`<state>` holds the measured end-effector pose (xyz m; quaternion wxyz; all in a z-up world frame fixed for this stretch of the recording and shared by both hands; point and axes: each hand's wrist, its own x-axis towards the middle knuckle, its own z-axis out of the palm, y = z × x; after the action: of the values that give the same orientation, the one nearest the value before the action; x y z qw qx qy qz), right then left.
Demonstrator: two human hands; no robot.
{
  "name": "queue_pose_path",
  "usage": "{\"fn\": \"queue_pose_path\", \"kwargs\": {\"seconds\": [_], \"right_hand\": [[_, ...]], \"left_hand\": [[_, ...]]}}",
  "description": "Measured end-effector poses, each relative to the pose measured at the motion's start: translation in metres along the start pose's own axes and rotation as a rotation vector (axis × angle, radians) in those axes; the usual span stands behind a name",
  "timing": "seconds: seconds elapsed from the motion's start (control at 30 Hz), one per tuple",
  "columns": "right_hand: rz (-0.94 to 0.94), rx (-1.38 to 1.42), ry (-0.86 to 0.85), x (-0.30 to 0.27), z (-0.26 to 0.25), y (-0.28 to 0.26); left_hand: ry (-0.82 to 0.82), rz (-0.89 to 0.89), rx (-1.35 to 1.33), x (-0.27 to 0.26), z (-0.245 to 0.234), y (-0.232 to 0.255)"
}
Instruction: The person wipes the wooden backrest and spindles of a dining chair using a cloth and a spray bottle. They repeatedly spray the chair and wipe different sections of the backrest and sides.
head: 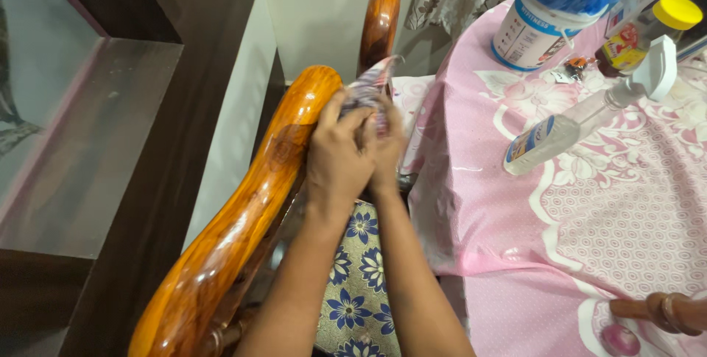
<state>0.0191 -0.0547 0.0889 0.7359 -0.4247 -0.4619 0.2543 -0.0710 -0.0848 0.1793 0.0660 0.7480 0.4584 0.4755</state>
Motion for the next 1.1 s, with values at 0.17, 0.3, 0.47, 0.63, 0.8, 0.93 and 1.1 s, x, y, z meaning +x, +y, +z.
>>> {"fn": "queue_pose_path", "kwargs": {"seconds": [0.17, 0.3, 0.47, 0.63, 0.8, 0.93, 1.1], "right_hand": [[-0.235, -0.300, -0.240, -0.047, 0.042, -0.011], [-0.373, -0.625, -0.403, -0.047, 0.031, -0.009], [-0.337, -0.830, -0.465, -0.031, 0.013, -0.033], [-0.201, -0.714, -0.514, -0.014, 0.001, -0.065], [-0.191, -0.856, -0.698, -0.013, 0.021, -0.055], [0.022, -0.871, -0.717, -0.022, 0.021, -0.036], [-0.074, -0.505, -0.564, -0.045, 0.015, -0.013]], "left_hand": [[0.097, 0.028, 0.268, -0.002, -0.035, 0.033], [0.100, -0.058, 0.400, -0.010, -0.045, 0.042], [0.016, -0.174, 0.658, 0.002, -0.063, 0.032], [-0.050, -0.075, 0.739, 0.000, -0.072, 0.024], [-0.009, -0.081, 0.747, -0.006, -0.063, 0.020], [0.008, -0.100, 0.718, -0.009, -0.059, 0.018], [0.020, -0.111, 0.793, -0.007, -0.059, 0.016]]}}
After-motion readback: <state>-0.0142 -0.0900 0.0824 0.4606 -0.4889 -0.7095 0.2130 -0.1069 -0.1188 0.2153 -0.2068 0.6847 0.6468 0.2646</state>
